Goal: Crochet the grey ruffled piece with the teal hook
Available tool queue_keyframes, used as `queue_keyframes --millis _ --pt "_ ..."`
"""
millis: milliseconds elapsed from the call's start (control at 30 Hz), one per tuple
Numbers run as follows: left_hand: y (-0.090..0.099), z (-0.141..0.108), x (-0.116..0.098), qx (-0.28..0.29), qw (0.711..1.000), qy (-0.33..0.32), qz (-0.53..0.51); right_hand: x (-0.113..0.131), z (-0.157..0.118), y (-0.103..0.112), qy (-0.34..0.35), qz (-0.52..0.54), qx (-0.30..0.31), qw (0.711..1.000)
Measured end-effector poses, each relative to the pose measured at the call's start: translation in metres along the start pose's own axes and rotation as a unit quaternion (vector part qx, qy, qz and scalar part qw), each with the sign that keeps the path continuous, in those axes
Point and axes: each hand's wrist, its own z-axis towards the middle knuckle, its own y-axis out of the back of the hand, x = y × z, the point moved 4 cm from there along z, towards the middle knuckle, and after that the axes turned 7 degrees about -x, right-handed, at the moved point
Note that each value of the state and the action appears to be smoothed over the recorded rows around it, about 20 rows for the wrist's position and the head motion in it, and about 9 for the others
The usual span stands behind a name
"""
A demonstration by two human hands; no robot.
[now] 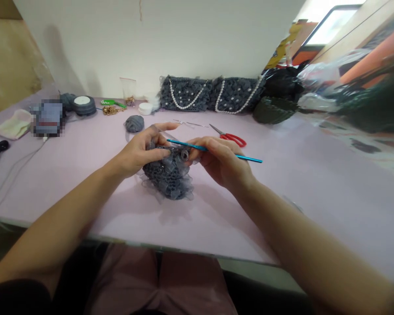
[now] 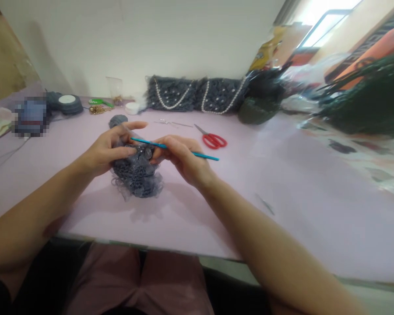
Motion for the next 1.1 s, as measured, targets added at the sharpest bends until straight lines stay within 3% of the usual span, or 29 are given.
queue_keyframes --millis 167,567,733,900,1100 --pt "0.001 0.000 0.001 -0.017 1.000 0.016 -0.006 0.003 -0.004 0.003 0.013 -0.089 0.016 0.996" --pt "0.002 -0.003 -0.006 -0.091 0.985 -0.068 0.129 0.015 -0.005 0.006 -0.003 -0.189 -0.026 0.982" --pt "-0.006 -0.010 -0.019 -0.129 0.950 -0.160 0.237 0.023 -0.008 -0.002 0.085 -0.316 -0.010 0.945" --pt "-0.012 -0.015 -0.022 -0.139 0.928 -0.173 0.299 0.023 -0.015 -0.015 0.192 -0.393 0.009 0.899" --pt "-0.019 -0.019 -0.021 -0.130 0.904 -0.225 0.340 0.016 -0.020 -0.021 0.244 -0.433 0.006 0.868"
